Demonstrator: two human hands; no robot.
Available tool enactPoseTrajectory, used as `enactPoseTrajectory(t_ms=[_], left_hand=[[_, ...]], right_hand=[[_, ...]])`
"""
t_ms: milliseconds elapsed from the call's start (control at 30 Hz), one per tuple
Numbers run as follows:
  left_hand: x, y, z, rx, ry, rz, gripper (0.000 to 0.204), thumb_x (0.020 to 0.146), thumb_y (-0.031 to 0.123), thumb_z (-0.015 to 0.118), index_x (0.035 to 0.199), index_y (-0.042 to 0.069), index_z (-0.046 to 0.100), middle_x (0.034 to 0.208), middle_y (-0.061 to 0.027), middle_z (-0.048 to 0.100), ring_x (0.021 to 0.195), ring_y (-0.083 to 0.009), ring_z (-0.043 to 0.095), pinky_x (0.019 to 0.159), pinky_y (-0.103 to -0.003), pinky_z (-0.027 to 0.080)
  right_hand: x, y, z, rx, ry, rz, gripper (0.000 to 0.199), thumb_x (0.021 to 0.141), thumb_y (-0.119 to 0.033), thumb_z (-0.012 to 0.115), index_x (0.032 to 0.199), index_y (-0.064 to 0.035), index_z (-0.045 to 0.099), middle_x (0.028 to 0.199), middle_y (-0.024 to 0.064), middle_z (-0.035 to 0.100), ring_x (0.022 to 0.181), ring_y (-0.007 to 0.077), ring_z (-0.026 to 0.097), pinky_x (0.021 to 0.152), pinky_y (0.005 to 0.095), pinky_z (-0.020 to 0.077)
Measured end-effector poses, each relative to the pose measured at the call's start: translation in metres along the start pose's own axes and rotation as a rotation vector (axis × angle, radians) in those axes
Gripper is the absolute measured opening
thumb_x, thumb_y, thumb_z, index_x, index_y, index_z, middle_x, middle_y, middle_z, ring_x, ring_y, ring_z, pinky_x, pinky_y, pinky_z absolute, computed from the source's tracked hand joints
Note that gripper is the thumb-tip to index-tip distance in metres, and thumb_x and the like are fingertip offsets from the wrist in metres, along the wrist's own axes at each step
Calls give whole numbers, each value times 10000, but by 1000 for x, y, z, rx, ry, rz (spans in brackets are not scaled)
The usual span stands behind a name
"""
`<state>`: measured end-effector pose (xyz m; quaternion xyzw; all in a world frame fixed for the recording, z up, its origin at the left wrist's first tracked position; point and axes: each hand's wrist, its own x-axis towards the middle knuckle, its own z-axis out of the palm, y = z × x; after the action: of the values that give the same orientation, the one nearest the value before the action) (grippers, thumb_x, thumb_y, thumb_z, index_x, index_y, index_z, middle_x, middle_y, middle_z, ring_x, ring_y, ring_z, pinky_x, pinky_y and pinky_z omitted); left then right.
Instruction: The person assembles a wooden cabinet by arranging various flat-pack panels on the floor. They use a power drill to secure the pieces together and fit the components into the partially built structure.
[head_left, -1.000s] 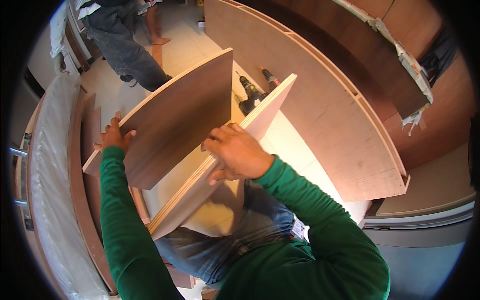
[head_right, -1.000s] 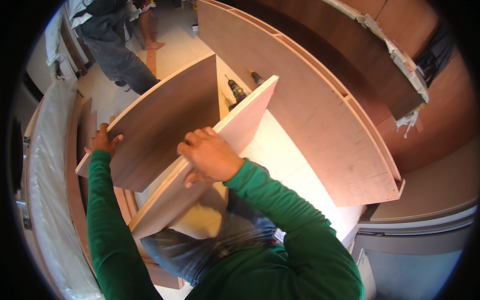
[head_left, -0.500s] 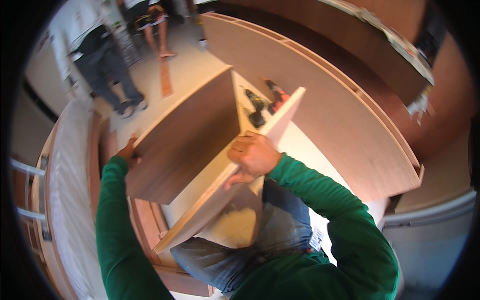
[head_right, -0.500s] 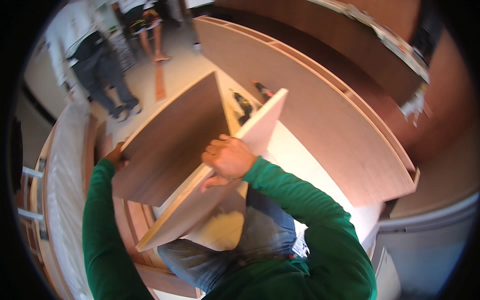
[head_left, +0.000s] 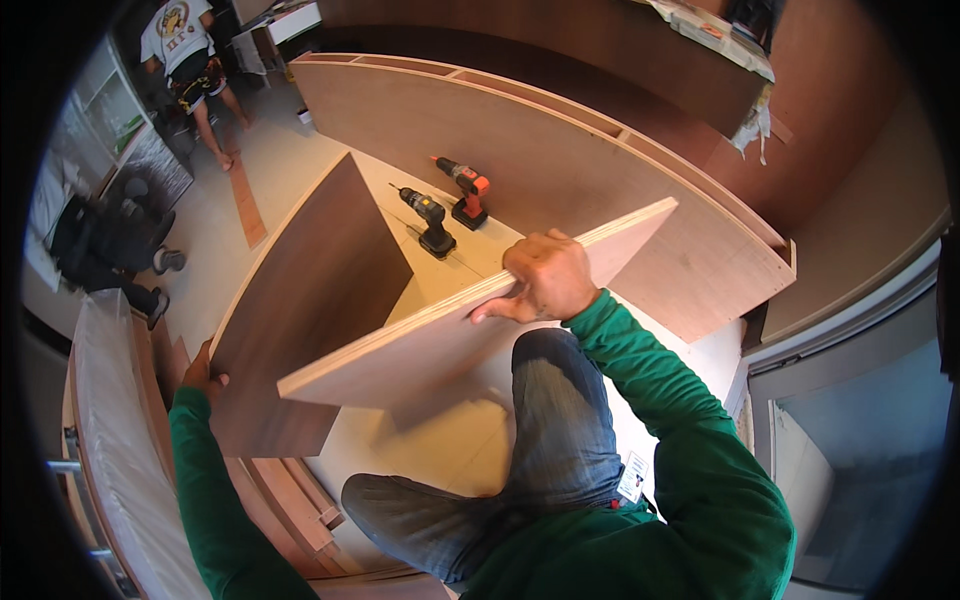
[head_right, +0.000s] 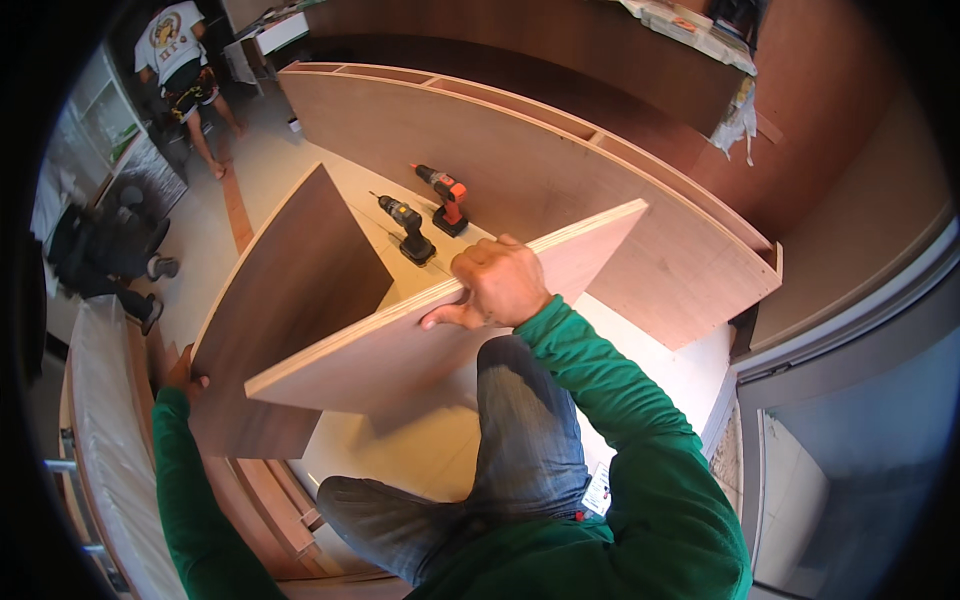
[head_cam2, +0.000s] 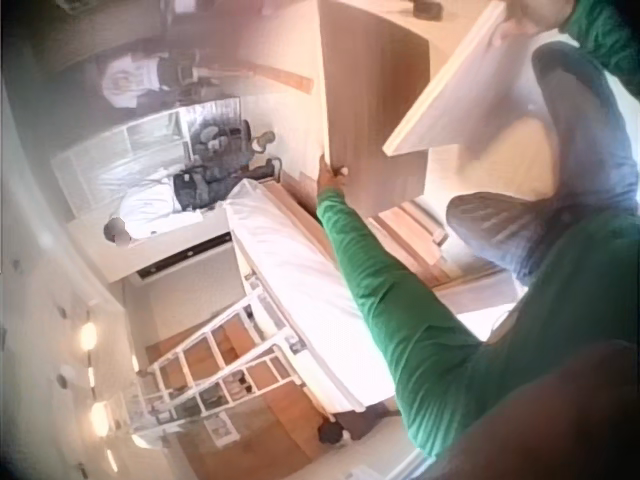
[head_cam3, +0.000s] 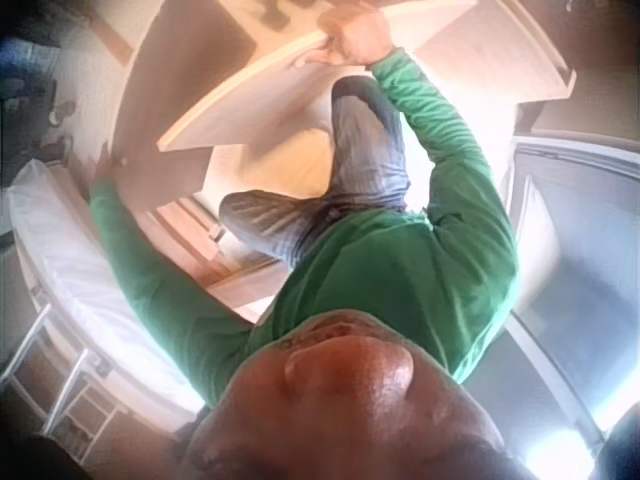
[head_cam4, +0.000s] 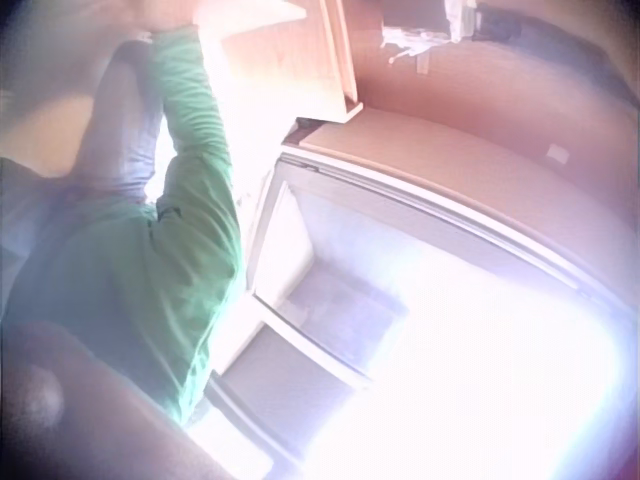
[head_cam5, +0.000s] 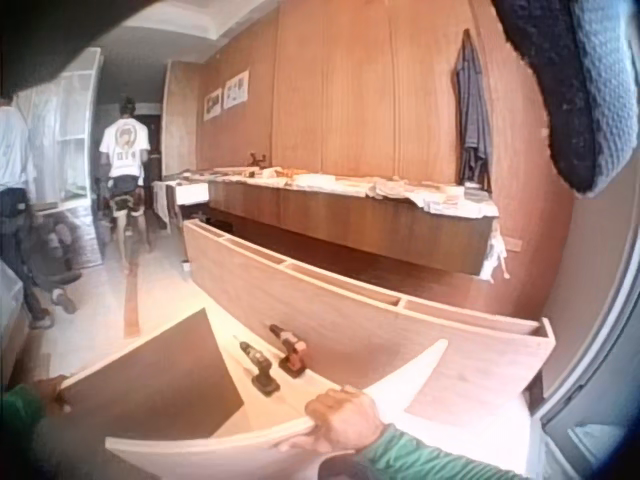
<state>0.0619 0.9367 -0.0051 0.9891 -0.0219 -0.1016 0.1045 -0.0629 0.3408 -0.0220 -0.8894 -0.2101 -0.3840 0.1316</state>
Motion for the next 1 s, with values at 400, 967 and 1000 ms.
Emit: enactPoseTrajectory(t_ms=[400,967,1000], left_hand=[[-7,-9,22,-124,159,156,784,811,-72,733,1496,153,425,1257,-183,678,1187,-353,650,1003,-392,498],[-40,48,24,216,292,-281,686,790,242,854,1386,276,516,1281,-33,681,1188,-342,630,1054,-736,341],[-41,47,24,210,293,-283,677,791,255,854,1381,271,523,1282,-36,680,1182,-341,629,1060,-724,343]], right_hand=[[-66,84,-88,-554,-2,413,751,626,-812,758,616,-79,597,576,87,587,553,292,607,579,395,477],[-105,179,-124,-824,-197,859,781,671,-827,733,720,-59,597,684,183,638,710,415,677,618,530,507],[-105,188,-124,-814,-176,843,782,673,-825,733,735,-57,599,685,185,637,707,420,674,619,530,508]])
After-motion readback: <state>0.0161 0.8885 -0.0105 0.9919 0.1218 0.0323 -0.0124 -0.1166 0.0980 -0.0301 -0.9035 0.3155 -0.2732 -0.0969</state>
